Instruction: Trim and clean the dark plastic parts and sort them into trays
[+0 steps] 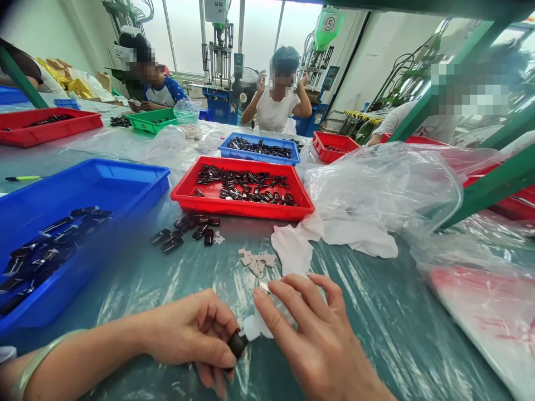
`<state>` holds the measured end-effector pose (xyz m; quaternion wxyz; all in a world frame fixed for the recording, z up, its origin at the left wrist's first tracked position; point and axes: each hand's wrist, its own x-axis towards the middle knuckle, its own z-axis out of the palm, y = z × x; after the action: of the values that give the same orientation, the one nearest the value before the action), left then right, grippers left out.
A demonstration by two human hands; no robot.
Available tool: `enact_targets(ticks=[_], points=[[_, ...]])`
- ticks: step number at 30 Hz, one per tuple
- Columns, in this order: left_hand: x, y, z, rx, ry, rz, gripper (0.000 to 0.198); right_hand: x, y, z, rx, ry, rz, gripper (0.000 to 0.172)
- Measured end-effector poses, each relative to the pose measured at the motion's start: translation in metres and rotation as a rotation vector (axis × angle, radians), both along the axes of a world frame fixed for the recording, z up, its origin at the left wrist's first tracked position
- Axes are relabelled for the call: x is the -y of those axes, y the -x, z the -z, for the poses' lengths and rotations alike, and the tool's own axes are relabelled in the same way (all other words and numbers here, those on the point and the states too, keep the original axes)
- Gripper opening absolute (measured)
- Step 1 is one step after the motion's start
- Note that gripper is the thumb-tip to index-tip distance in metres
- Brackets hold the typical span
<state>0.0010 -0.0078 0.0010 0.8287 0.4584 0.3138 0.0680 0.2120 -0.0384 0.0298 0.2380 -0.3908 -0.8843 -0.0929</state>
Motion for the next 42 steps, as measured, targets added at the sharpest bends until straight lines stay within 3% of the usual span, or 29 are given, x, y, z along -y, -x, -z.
enact_targets(ticks=[6, 26, 42], points=[[0.0017, 0.0016, 0.0024, 0.009, 0.006, 0.021, 0.028, -0.0023, 0.0028, 0.0102, -0.036, -0.062, -0.062, 0.033], [0.0001, 0.0024, -0.0007, -0.004, 0.012, 0.030, 0.032, -0.0015, -0.0004, 0.0104, -0.094, -0.023, -0.078, 0.030], [0.0005, 0.0015, 0.0012, -0.006, 0.016, 0.045, 0.025, -0.0004, -0.0031, 0.0065, -0.022, -0.046, -0.110, 0.033]])
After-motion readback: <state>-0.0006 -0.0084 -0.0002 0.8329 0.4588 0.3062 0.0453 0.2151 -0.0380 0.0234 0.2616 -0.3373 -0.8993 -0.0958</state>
